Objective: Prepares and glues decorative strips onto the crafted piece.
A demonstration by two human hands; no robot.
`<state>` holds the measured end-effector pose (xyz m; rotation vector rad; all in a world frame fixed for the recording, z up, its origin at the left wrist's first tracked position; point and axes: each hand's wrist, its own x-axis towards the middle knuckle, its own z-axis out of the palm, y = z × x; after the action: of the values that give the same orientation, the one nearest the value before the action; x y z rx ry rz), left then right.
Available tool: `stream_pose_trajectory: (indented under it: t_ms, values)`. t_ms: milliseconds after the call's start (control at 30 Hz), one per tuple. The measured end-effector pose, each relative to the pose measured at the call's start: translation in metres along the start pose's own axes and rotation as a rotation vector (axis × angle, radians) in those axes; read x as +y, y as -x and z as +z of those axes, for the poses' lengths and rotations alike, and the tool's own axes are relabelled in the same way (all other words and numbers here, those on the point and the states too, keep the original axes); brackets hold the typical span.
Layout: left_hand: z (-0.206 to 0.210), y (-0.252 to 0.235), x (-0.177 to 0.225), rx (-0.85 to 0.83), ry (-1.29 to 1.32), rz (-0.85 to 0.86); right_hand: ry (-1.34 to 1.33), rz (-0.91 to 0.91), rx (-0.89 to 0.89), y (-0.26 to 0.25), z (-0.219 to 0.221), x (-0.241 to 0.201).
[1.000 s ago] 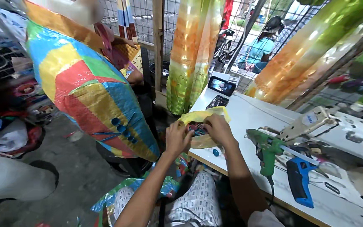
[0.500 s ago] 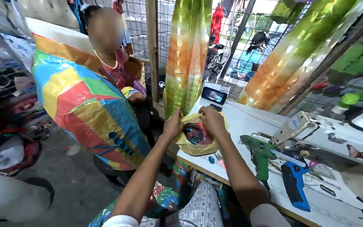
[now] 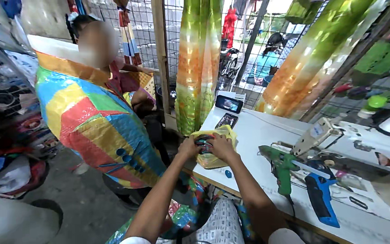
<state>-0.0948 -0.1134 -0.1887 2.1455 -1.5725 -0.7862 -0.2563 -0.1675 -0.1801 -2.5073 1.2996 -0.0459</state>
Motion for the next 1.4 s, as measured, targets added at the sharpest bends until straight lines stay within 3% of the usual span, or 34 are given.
stream_pose_trajectory:
  t_ms: [300, 433, 600, 700, 867, 1167, 1400]
  values:
    - [0.0, -0.006, -0.023, 0.022, 0.324, 0.016, -0.227, -0.214, 0.028, 0.004, 0.002, 0.025]
    - [0.001, -0.005, -0.018, 0.126, 0.219, 0.008, -0.302, -0.205, 0.126, 0.015, -0.002, 0.029]
    - [0.015, 0.014, -0.001, 0.119, 0.09, 0.023, -0.281, -0.067, 0.271, 0.012, 0.01, 0.026]
    - [0.025, 0.025, 0.003, 0.157, 0.125, 0.055, -0.279, -0.148, 0.288, 0.011, 0.016, 0.028]
    - [0.033, 0.023, -0.005, 0.172, 0.175, 0.125, -0.253, -0.241, 0.186, 0.017, 0.015, 0.028]
    - [0.037, 0.031, -0.016, 0.116, 0.208, 0.213, -0.078, 0.039, 0.034, 0.006, 0.007, -0.007]
    - [0.034, 0.05, -0.007, 0.09, -0.072, 0.074, -0.049, 0.012, -0.093, 0.007, 0.003, -0.002]
